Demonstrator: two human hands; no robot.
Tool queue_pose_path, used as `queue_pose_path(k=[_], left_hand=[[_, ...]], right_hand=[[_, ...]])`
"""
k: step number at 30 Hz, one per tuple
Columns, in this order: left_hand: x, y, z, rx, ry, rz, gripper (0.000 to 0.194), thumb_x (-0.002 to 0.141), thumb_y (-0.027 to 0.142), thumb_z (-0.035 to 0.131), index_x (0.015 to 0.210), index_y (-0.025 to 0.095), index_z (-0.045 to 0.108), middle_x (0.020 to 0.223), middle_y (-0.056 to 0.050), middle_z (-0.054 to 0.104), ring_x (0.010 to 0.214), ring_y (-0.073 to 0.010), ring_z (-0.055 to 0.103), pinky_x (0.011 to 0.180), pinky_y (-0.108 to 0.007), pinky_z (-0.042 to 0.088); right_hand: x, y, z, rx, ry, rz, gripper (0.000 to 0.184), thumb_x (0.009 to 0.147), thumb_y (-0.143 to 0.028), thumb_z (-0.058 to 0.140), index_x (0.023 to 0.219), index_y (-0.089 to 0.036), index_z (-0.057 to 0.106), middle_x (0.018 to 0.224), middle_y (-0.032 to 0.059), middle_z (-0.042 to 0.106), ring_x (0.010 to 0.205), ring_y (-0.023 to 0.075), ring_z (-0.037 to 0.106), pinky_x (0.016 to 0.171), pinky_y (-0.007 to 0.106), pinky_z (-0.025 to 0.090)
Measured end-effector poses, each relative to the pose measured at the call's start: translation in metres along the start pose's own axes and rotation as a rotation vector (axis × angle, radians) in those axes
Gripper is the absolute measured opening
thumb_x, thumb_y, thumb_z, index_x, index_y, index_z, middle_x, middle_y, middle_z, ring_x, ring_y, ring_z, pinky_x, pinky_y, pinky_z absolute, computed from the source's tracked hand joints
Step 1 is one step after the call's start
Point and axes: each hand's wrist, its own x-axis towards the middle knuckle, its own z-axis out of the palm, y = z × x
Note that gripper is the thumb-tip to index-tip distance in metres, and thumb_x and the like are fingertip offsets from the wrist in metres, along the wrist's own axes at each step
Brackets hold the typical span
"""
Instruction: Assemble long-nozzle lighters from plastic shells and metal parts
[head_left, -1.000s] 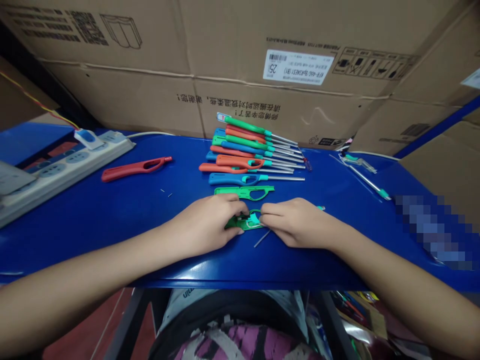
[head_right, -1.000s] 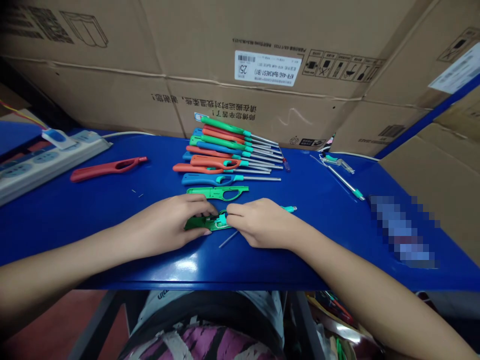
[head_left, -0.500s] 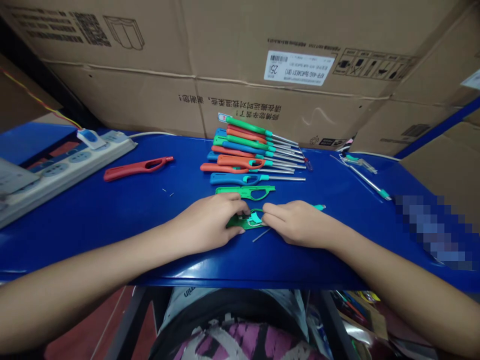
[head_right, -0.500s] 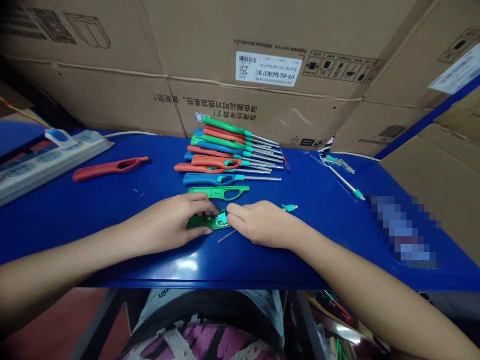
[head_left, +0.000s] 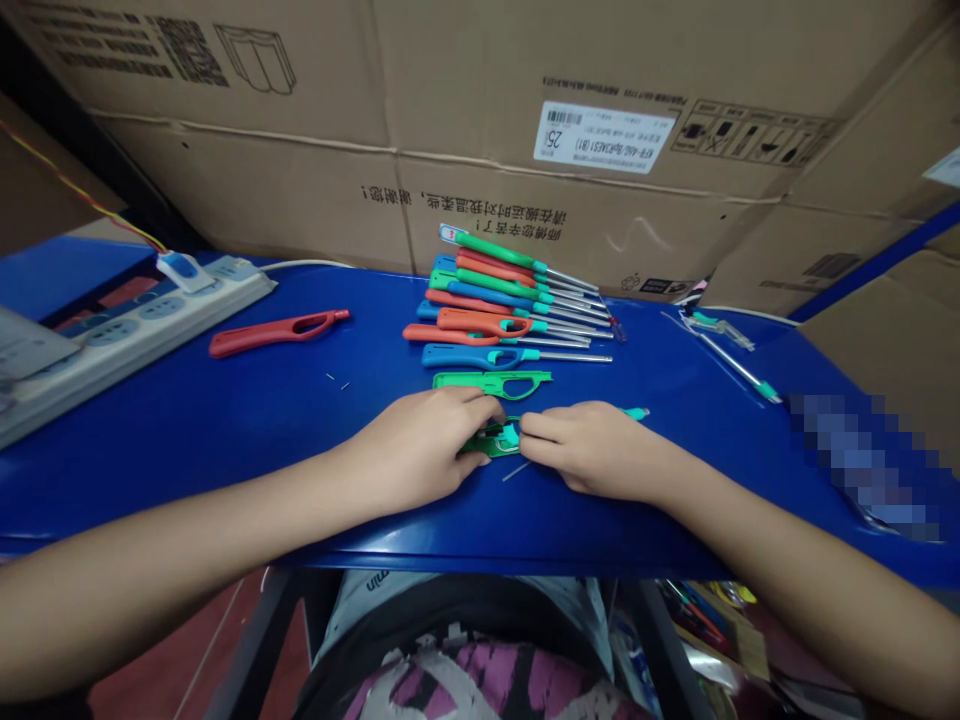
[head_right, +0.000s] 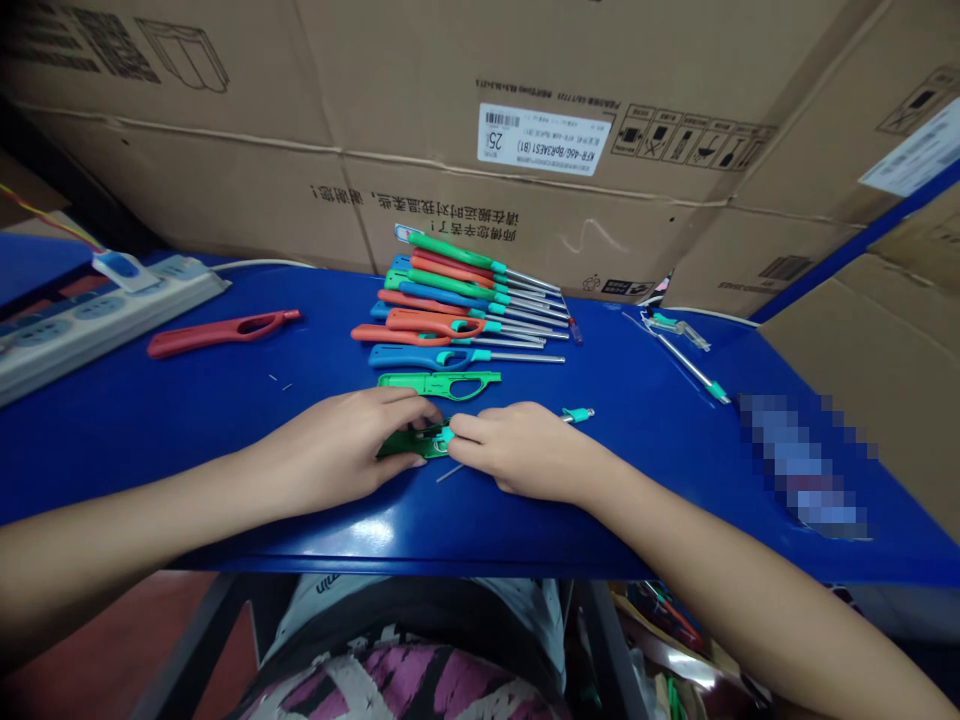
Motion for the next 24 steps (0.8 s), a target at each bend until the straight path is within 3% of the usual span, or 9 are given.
queue_pose_path(k=[6, 11, 14, 18, 24], left_hand=[[0.001, -0.001, 0.001, 0.013, -0.007, 0.009, 0.025, 0.087, 0.020, 0.066, 0.112, 0.019, 0.063, 0.113, -0.006, 0.067, 0.104, -0.0268, 0.066, 0.084, -0.039, 0.055], [0.000, -0.001, 0.003, 0.006, -0.011, 0.011, 0.028, 0.088, 0.020, 0.066, 0.116, 0.019, 0.064, 0.117, -0.007, 0.066, 0.108, -0.0273, 0.064, 0.088, -0.039, 0.054], [-0.001, -0.001, 0.003, 0.004, -0.017, 0.000, 0.029, 0.088, 0.021, 0.065, 0.117, 0.020, 0.064, 0.118, -0.007, 0.066, 0.108, -0.0271, 0.064, 0.088, -0.040, 0.055], [0.000, -0.001, 0.002, -0.001, -0.033, -0.013, 0.030, 0.089, 0.022, 0.065, 0.119, 0.020, 0.064, 0.119, -0.007, 0.065, 0.108, -0.0270, 0.064, 0.089, -0.040, 0.055], [0.001, -0.002, 0.002, -0.012, -0.042, -0.010, 0.031, 0.089, 0.023, 0.064, 0.121, 0.020, 0.065, 0.116, -0.008, 0.065, 0.106, -0.0263, 0.065, 0.091, -0.040, 0.055]], right_hand=[[-0.002, 0.000, -0.002, 0.034, -0.003, 0.033, 0.018, 0.090, -0.008, 0.047, 0.097, -0.016, 0.061, 0.095, 0.0056, 0.063, 0.070, 0.0165, 0.053, 0.054, 0.031, 0.026], [-0.016, 0.009, -0.018, 0.247, 0.072, 0.196, 0.021, 0.098, -0.029, 0.050, 0.113, -0.020, 0.061, 0.118, 0.0071, 0.061, 0.082, 0.0163, 0.059, 0.066, 0.030, 0.040], [-0.026, 0.020, -0.025, 0.377, 0.015, 0.293, 0.016, 0.091, -0.027, 0.059, 0.106, -0.021, 0.062, 0.107, 0.0044, 0.064, 0.087, 0.0176, 0.061, 0.071, 0.029, 0.042], [-0.032, 0.033, -0.023, 0.553, -0.097, 0.360, 0.009, 0.091, -0.022, 0.060, 0.097, -0.021, 0.065, 0.093, 0.0019, 0.068, 0.079, 0.0153, 0.060, 0.067, 0.026, 0.041], [-0.029, 0.035, -0.015, 0.657, -0.086, 0.388, 0.005, 0.089, -0.019, 0.064, 0.087, -0.017, 0.067, 0.087, 0.0028, 0.067, 0.077, 0.0142, 0.060, 0.066, 0.024, 0.041]])
